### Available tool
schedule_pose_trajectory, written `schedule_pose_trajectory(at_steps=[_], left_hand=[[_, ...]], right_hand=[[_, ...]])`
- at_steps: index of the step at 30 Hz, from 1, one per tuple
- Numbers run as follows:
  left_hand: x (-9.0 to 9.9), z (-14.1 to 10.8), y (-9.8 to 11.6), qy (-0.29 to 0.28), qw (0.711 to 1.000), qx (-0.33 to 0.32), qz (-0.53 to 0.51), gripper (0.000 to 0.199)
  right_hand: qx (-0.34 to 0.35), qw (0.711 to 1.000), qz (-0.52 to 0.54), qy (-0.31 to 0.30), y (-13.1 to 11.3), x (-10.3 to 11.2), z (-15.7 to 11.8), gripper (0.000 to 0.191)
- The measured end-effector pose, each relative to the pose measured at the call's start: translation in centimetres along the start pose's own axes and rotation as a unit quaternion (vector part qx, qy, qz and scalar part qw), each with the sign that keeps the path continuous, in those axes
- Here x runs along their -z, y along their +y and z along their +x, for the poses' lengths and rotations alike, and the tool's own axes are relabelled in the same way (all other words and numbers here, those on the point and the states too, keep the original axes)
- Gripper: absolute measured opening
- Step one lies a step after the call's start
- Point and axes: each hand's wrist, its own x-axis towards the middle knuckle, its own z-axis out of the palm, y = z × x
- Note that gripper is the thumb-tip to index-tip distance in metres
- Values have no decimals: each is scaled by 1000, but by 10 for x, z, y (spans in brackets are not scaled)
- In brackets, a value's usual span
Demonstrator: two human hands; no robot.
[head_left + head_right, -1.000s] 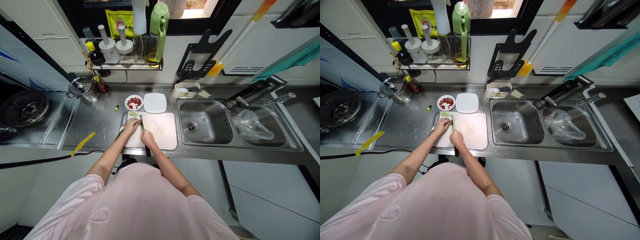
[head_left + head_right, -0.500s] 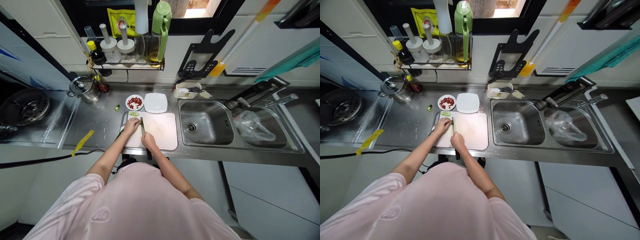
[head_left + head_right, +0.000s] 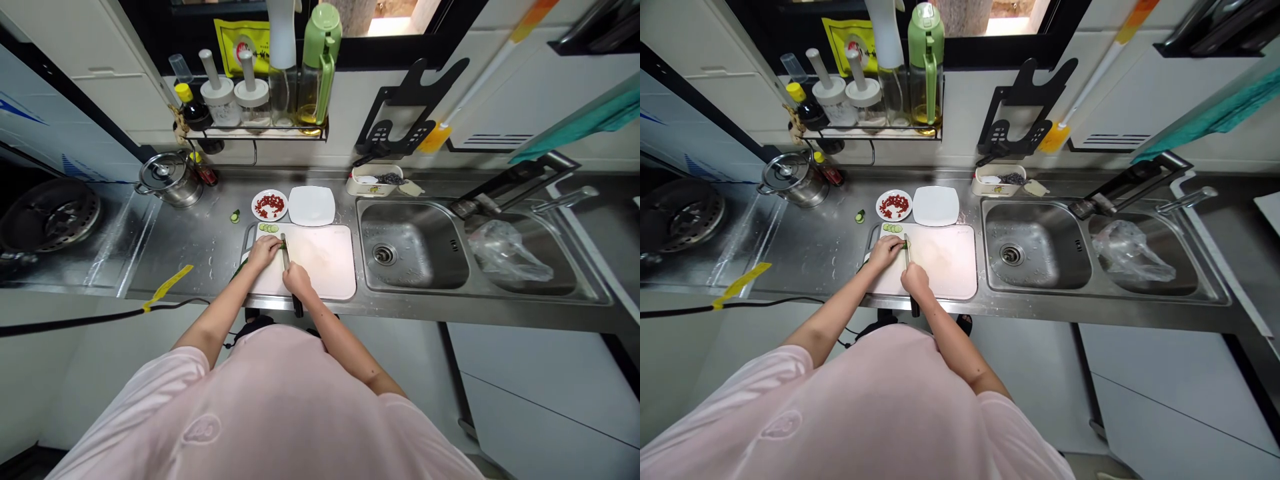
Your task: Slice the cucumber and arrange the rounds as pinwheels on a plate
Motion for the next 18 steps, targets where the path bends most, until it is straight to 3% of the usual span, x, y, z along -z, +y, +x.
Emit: schedule_pose_trajectory(at_steps=[18], left_hand=[[2, 0, 3, 0, 1000, 1, 1, 22]], right_hand=[[1, 1000, -1, 19, -1, -8, 10, 26]])
